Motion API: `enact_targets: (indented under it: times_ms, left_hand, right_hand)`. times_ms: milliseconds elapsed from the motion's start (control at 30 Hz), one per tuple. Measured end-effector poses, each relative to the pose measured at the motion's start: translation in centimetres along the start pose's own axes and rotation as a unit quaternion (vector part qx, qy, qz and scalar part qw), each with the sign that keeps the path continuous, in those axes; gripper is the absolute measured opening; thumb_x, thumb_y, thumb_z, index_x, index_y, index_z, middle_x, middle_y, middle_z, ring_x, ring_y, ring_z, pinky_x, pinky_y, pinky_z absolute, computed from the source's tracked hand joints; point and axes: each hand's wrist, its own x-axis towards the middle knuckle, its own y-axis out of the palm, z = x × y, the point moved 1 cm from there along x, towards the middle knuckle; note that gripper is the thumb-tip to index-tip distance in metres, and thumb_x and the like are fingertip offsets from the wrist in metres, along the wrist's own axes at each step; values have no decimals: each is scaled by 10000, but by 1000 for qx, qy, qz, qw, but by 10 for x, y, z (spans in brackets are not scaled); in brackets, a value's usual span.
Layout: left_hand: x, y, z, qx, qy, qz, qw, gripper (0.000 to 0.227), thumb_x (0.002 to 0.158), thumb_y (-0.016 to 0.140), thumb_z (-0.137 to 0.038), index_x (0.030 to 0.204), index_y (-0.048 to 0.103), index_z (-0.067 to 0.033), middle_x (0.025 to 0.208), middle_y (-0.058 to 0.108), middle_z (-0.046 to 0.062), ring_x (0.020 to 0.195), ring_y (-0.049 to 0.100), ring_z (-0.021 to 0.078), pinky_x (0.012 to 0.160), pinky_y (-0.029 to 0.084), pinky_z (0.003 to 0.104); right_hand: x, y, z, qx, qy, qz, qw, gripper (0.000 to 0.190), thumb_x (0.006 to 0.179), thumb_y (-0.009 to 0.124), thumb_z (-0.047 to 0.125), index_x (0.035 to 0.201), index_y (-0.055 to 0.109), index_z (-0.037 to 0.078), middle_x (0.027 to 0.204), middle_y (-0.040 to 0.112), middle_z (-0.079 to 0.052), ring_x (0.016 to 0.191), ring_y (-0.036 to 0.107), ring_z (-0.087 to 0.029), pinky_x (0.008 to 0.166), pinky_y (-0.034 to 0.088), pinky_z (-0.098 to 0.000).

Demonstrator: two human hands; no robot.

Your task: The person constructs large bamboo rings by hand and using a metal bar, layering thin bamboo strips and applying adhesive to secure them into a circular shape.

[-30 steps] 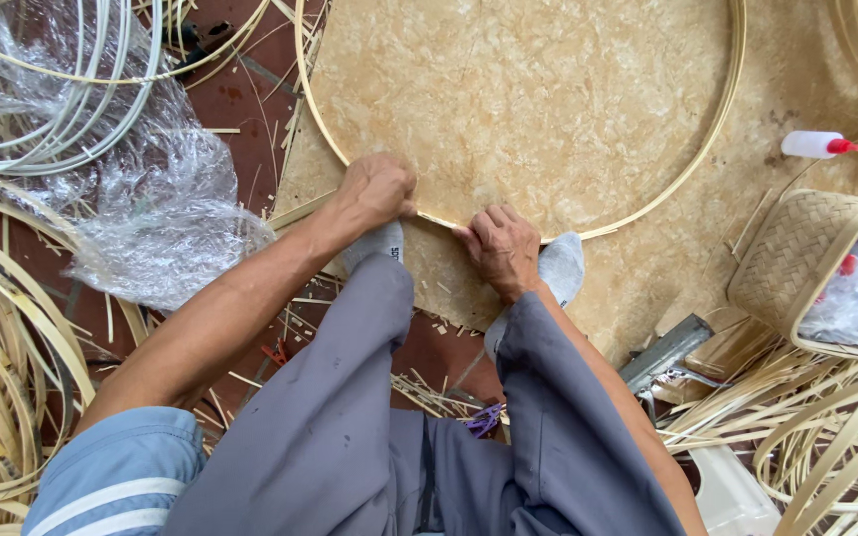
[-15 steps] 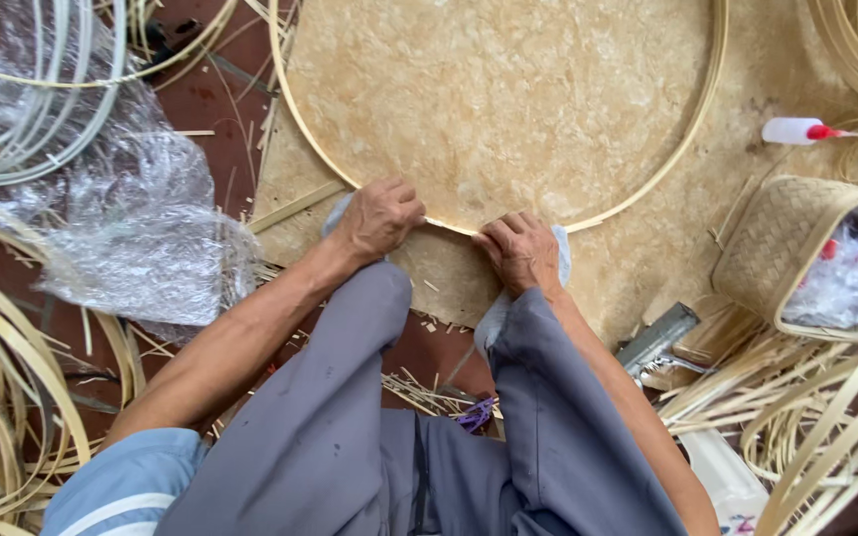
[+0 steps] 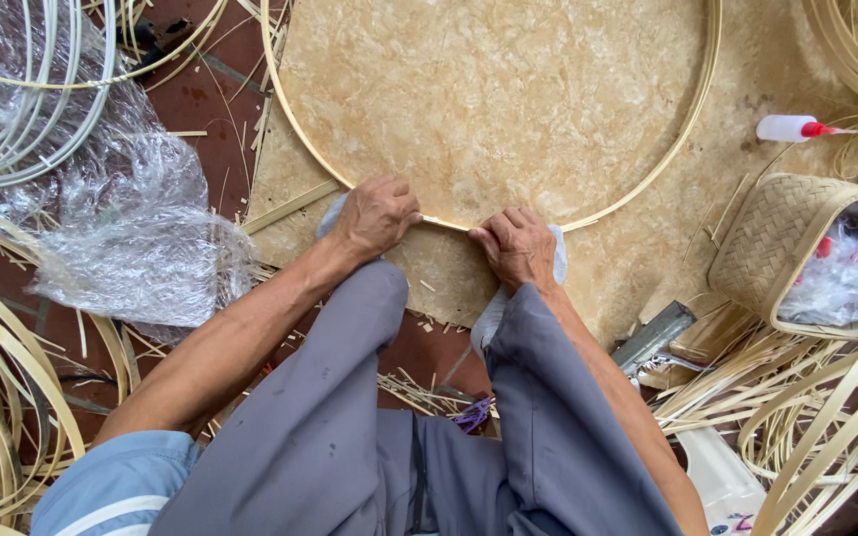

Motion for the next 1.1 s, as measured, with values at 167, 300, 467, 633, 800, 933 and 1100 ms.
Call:
enact_targets:
  times_ms: [167, 300, 467, 633, 800, 933, 1100]
  left_hand:
    - [3, 1, 4, -29, 7, -14, 999, 186, 818, 805, -172, 729, 684, -63, 748, 593, 55, 763, 599, 228, 693, 536, 406]
    - [7, 11, 11, -10, -45, 87, 995, 153, 885, 761, -156, 752, 721, -91, 729, 614, 53, 740, 609, 221, 716, 559, 402]
    - [9, 17, 14, 4, -53, 117, 992, 147, 890, 748, -179, 780, 726, -84, 739, 630, 50, 732, 612, 205, 702, 566, 397]
    - [11, 10, 15, 21, -40, 91, 995, 187, 913, 754, -193, 764, 728, -82, 747, 633, 64, 732, 614, 209, 688, 569, 386]
    - [11, 10, 11, 7, -50, 87, 995, 131, 855, 774, -169, 753, 741, -93, 758, 670, 64, 754, 653, 223, 703, 571, 404]
    - [19, 8, 15, -3, -59, 92, 994, 88, 754, 819, -169, 720, 761, -113, 757, 707, 71, 767, 686, 253, 679, 558, 423]
    - [21, 19, 22, -24, -80, 133, 988, 141, 684, 847, -194, 729, 753, -100, 779, 718, 115, 756, 705, 291, 658, 552, 428]
  right_hand:
    - [6, -5, 3, 4, 49, 35, 998, 233, 829, 836, 308, 800, 720, 108, 786, 658, -67, 797, 644, -286, 663, 514, -420]
    - [18, -10, 0, 15, 90, 120, 989, 271, 820, 836, 345, 796, 727, 98, 789, 671, -78, 766, 659, -298, 655, 519, -431]
    - [20, -13, -1, 17, 98, 136, 986, 269, 824, 831, 362, 817, 744, 107, 783, 676, -74, 754, 665, -300, 641, 511, -443]
    - [18, -13, 3, 4, 57, 57, 997, 248, 833, 826, 354, 810, 741, 122, 804, 672, -70, 780, 663, -301, 660, 524, -431]
    - [23, -12, 1, -10, 108, 123, 986, 285, 815, 833, 379, 807, 743, 109, 799, 680, -71, 790, 666, -299, 653, 515, -446]
    - [40, -13, -4, -5, 182, 242, 953, 309, 779, 837, 429, 807, 767, 130, 811, 713, -78, 802, 690, -288, 688, 519, -458]
    - [30, -7, 0, -57, 141, 213, 965, 304, 781, 837, 426, 804, 776, 129, 819, 725, -115, 819, 695, -317, 687, 515, -472]
